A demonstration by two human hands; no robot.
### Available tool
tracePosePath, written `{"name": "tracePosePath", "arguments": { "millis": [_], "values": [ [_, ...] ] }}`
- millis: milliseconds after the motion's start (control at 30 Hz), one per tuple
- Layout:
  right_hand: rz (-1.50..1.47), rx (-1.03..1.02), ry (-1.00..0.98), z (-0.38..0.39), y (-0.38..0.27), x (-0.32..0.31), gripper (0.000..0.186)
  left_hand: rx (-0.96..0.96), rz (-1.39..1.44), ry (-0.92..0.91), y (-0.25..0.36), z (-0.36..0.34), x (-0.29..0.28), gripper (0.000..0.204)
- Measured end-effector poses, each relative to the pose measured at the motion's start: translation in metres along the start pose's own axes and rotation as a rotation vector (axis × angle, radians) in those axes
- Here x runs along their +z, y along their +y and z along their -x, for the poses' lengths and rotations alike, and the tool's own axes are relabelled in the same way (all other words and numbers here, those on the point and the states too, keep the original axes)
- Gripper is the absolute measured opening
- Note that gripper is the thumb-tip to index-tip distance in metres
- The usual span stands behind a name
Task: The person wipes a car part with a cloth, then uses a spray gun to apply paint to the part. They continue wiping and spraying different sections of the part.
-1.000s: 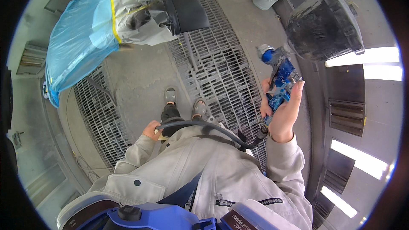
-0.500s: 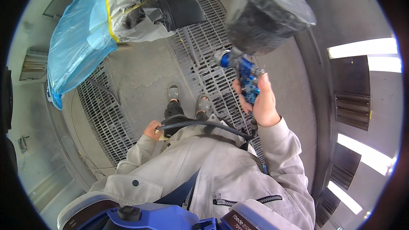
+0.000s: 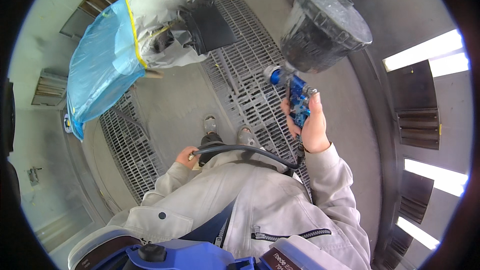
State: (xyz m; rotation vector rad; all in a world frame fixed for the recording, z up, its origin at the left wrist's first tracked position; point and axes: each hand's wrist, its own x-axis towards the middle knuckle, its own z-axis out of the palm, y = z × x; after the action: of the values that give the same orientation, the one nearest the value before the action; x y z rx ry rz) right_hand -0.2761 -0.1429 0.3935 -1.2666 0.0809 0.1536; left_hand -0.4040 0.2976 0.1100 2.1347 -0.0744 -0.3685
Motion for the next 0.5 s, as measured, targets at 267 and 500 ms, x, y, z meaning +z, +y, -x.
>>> {"name": "tracePosePath", "arguments": {
  "millis": [267, 500],
  "values": [
    [-0.074, 0.066, 0.127, 0.004, -0.030, 0.000, 0.073, 0.058, -0.101, -0.050, 0.034, -0.038, -0.002, 0.032],
    [-0.096, 0.075, 0.100, -0.004, -0.055, 0.003, 0.075, 0.036, -0.227, -0.229, 0.035, -0.092, -0.013, 0.034]
  ]
}}
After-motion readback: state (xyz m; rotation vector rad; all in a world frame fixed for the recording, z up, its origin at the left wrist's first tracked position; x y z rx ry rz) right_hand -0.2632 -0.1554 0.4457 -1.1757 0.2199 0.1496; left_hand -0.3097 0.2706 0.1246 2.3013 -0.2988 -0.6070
